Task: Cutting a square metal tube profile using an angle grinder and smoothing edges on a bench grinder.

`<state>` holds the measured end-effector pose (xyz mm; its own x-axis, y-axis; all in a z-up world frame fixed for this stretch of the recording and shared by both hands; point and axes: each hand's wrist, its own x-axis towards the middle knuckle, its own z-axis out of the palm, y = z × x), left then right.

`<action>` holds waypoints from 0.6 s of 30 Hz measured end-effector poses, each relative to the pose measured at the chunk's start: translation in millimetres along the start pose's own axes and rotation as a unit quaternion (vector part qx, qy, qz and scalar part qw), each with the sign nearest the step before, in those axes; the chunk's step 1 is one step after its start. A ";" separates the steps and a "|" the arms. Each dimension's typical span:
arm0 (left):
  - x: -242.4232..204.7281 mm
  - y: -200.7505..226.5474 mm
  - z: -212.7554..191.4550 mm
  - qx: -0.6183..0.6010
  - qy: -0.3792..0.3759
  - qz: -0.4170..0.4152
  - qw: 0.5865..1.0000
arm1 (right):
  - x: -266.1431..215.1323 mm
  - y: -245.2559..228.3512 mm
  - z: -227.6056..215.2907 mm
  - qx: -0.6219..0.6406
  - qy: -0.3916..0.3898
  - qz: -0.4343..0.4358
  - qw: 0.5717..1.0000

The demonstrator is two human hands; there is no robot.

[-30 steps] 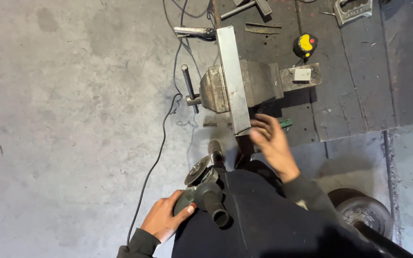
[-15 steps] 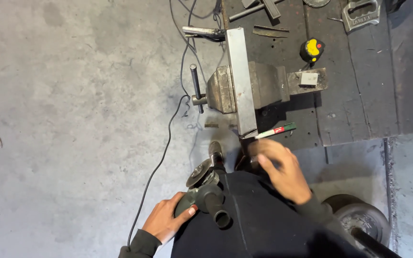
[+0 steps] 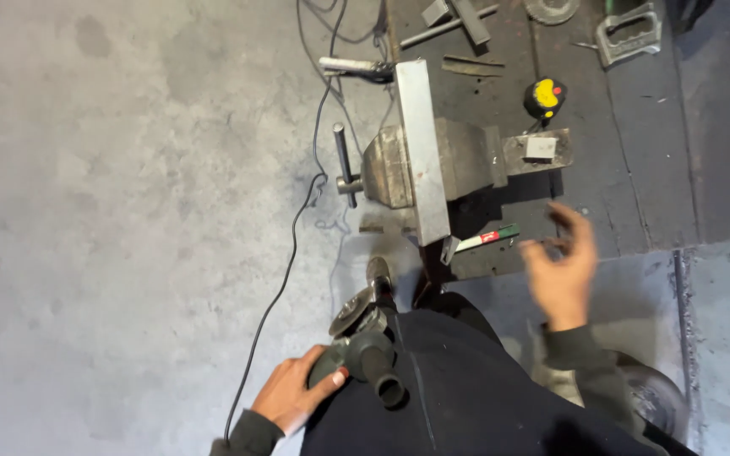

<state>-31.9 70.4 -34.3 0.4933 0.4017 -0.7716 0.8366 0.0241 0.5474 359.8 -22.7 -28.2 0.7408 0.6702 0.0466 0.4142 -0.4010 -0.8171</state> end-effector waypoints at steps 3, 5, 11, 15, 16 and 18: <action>-0.6 11.0 -3.8 -0.015 -0.009 -0.038 0.999 | 8.8 -6.2 0.6 0.144 -0.006 -0.017 0.989; 0.3 12.0 -5.0 -0.007 -0.009 -0.039 0.999 | -9.2 -25.7 21.9 0.098 -0.099 -0.024 0.990; 0.4 10.5 -6.7 -0.017 -0.015 -0.042 0.999 | -37.1 -17.9 7.4 0.237 -0.180 0.105 0.949; -0.5 17.9 -9.6 0.002 -0.019 -0.055 0.998 | -20.9 -17.4 50.8 0.238 -0.150 0.119 0.952; -0.6 16.9 -7.7 0.004 -0.020 -0.054 0.998 | -16.3 -12.1 52.2 0.238 -0.148 0.119 0.953; 0.6 14.6 -5.6 -0.002 -0.009 -0.038 0.999 | -4.8 -2.6 56.7 0.104 -0.152 0.056 0.981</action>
<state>-20.8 76.2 -24.9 0.4325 0.3822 -0.8166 0.8708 0.0577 0.4882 325.1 10.5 -58.8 0.5703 0.7975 -0.1971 0.1999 -0.3674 -0.9083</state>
